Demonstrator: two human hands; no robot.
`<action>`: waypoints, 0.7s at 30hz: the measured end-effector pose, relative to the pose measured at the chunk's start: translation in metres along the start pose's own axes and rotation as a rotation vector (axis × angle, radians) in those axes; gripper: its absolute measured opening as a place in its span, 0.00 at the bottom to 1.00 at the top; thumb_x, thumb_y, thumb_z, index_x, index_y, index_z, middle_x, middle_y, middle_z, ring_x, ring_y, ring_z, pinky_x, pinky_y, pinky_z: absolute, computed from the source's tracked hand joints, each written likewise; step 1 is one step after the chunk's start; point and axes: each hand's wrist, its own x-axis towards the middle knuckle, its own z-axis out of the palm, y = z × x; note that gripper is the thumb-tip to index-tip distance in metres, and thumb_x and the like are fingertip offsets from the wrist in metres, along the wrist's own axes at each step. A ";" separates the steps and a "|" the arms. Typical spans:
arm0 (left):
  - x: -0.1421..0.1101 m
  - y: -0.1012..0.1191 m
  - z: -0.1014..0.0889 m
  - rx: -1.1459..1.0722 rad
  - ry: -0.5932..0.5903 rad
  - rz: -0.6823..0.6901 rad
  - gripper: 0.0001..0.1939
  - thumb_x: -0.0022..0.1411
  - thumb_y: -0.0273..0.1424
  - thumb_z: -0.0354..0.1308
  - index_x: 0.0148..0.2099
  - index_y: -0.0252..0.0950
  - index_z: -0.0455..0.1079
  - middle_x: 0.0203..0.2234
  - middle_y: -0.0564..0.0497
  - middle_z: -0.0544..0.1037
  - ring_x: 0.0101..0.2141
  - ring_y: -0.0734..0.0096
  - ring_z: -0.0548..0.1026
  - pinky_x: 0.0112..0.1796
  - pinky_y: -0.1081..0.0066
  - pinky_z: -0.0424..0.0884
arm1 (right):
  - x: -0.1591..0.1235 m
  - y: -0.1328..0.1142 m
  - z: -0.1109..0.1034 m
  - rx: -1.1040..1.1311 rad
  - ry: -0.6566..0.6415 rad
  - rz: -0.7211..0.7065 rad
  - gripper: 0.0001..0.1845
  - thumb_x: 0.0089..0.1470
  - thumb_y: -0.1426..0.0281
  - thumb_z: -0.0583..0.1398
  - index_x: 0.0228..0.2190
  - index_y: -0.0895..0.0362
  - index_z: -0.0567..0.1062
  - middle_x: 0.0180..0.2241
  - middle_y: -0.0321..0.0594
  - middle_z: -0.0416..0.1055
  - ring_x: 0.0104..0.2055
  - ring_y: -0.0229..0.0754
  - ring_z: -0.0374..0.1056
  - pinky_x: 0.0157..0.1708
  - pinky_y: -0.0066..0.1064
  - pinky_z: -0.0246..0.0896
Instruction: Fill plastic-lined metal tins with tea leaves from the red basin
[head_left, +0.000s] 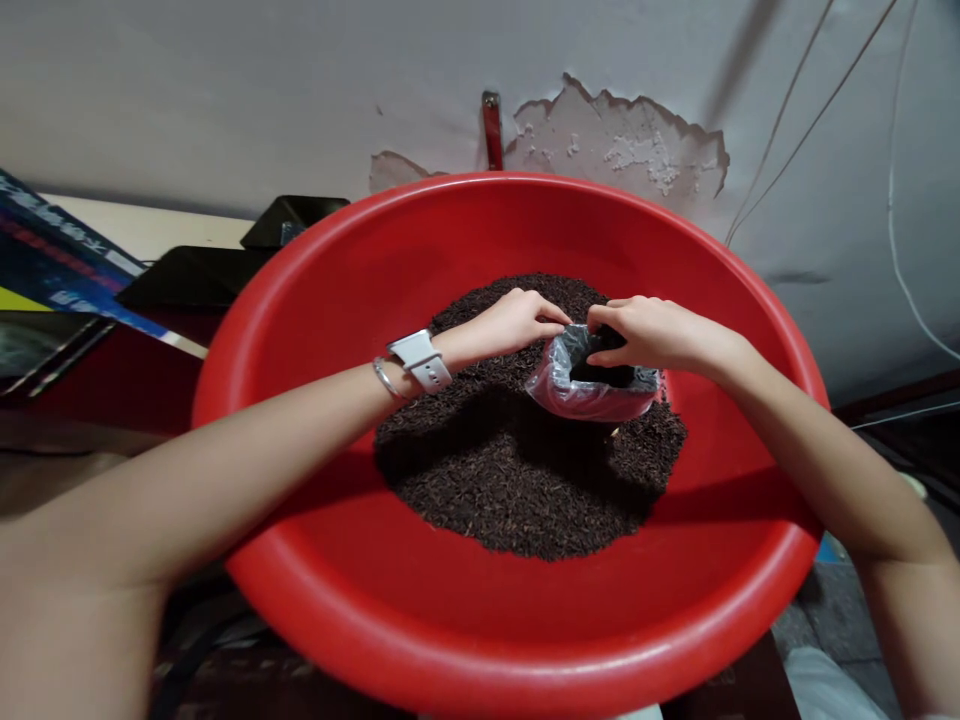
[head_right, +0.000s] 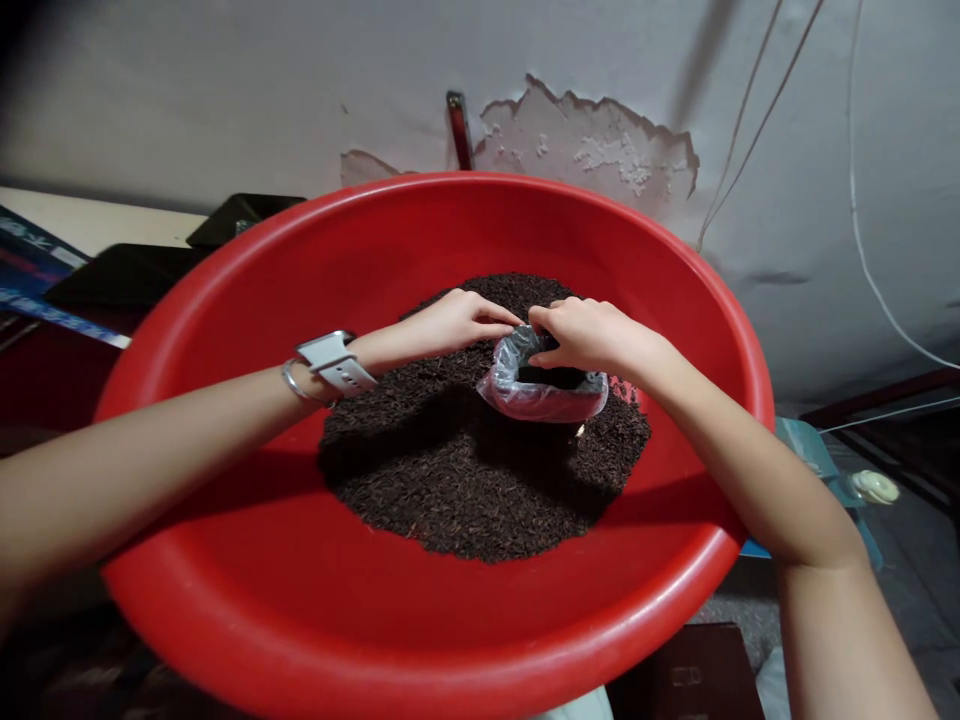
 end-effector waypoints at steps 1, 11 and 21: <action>0.000 0.001 0.000 -0.002 0.001 -0.004 0.13 0.58 0.30 0.55 0.44 0.35 0.75 0.35 0.50 0.80 0.34 0.69 0.74 0.42 0.72 0.65 | -0.002 -0.003 -0.002 -0.012 0.025 -0.007 0.19 0.52 0.56 0.56 0.41 0.54 0.70 0.37 0.41 0.69 0.32 0.39 0.63 0.25 0.28 0.46; 0.001 0.017 -0.006 0.109 -0.030 -0.086 0.12 0.56 0.30 0.56 0.41 0.35 0.77 0.33 0.48 0.80 0.34 0.66 0.73 0.40 0.70 0.64 | -0.022 -0.036 -0.014 -0.089 0.224 -0.169 0.11 0.56 0.68 0.55 0.37 0.60 0.74 0.35 0.46 0.70 0.38 0.41 0.64 0.35 0.31 0.49; -0.006 0.012 -0.003 0.066 -0.004 -0.076 0.14 0.60 0.30 0.54 0.47 0.35 0.74 0.42 0.47 0.77 0.40 0.66 0.75 0.44 0.70 0.65 | -0.019 -0.074 0.037 0.135 -0.532 -0.401 0.25 0.55 0.56 0.54 0.48 0.60 0.69 0.35 0.48 0.74 0.34 0.45 0.70 0.30 0.31 0.59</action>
